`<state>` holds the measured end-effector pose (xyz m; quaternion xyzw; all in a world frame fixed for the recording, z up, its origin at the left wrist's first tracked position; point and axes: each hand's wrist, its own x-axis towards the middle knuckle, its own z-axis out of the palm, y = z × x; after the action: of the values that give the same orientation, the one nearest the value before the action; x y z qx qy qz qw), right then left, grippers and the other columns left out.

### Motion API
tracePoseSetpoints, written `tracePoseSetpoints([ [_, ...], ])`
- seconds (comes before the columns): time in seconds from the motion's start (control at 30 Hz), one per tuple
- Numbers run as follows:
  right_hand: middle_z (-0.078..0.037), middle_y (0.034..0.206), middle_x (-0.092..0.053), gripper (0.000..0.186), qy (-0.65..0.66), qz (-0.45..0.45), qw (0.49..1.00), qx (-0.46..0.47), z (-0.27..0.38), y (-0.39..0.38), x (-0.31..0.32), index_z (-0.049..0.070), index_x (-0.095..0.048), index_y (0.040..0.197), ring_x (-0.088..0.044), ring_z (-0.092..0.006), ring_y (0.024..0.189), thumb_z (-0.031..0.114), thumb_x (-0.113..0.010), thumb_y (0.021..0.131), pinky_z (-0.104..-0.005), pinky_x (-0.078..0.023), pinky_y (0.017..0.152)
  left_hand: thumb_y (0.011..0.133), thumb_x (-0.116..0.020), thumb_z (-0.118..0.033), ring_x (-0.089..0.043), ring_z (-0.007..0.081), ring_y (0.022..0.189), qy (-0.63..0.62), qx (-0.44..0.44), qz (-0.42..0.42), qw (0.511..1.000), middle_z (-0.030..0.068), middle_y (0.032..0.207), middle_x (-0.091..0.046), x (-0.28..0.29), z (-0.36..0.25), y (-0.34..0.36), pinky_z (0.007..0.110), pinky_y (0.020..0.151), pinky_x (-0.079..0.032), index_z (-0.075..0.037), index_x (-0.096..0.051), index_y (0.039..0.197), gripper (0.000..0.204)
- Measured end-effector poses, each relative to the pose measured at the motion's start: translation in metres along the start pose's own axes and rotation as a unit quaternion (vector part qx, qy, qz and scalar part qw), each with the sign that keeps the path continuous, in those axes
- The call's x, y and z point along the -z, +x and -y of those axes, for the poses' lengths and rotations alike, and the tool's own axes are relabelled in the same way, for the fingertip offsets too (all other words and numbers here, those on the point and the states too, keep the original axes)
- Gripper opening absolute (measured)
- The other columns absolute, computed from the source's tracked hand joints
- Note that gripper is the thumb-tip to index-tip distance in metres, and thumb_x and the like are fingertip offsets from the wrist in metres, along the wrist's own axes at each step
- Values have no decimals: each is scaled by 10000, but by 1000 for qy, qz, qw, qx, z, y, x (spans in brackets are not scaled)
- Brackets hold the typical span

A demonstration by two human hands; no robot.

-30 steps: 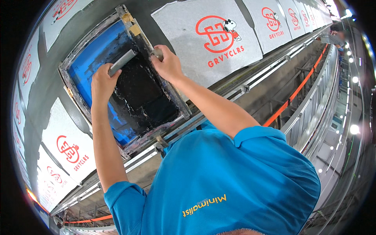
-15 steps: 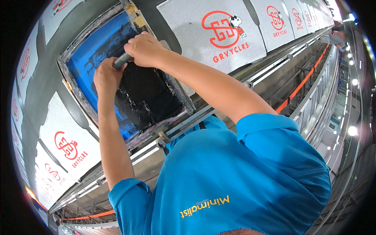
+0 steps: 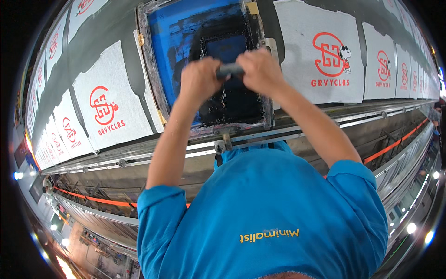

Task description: The person uses a squeegee to spread black ink across a screen printing frame over a white t-shirt. They repeatedly pull the squeegee across the screen to ensure even ink coverage, then lift the frame to reveal the printed design.

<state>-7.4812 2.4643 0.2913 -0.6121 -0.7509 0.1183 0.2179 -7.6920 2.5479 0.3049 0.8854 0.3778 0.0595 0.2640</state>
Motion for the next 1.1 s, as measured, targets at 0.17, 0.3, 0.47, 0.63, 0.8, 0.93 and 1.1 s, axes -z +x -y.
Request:
tracePoseSetpoints([
  [0.17,-117,898,-711,170,-40,-33,999,-11,-56,91,-2,99,-690,958,-701,-377,902,102,-774,810,-515,-536,808,850,-864,-462,-742,393,902,39,14,-58,997,127,882,-763,12,38,94,515,784,-573,-159,-793,991,341],
  [0.3,-209,916,-719,107,-38,-11,999,-31,-64,80,-19,30,-690,881,-697,-448,946,92,-732,805,-557,-551,831,855,-860,-436,-743,366,962,60,47,-60,995,103,950,-774,-9,32,88,490,830,-581,-195,-806,1025,299],
  [0.47,-136,867,-667,150,-20,-28,999,-17,-12,-5,-23,54,-645,847,-668,-371,898,-1,-723,731,-504,-533,807,743,-854,-219,-720,371,854,-1,-7,-117,993,99,884,-709,-43,5,5,502,765,-575,-148,-752,911,209],
  [0.63,-126,959,-676,222,47,43,996,-66,45,-84,-10,38,-688,950,-672,-351,957,116,-825,793,-448,-530,856,663,-884,-105,-720,330,893,-40,-21,-53,998,79,881,-713,-59,-24,-80,452,805,-548,-160,-790,975,330],
  [0.8,-137,1073,-759,287,172,-123,963,-165,12,-52,19,33,-758,1057,-722,-325,1037,289,-826,947,-419,-552,927,771,-924,-261,-741,331,962,-59,12,49,997,76,998,-769,-22,-22,-58,470,823,-575,-126,-806,1007,296],
  [0.93,-184,1083,-773,353,175,-218,900,-333,-63,-18,-16,14,-730,1198,-731,-361,1043,287,-751,976,-462,-553,916,835,-878,-351,-737,357,975,-21,22,4,1000,90,992,-764,8,-11,7,484,843,-580,-139,-805,1006,282],
  [1.1,-206,1125,-773,382,255,-214,841,-426,-75,-12,-48,24,-729,1263,-737,-347,1073,273,-692,975,-434,-555,951,849,-838,-285,-720,398,1075,-19,8,12,1000,152,1077,-763,17,24,76,496,937,-572,-150,-800,1194,372],
])
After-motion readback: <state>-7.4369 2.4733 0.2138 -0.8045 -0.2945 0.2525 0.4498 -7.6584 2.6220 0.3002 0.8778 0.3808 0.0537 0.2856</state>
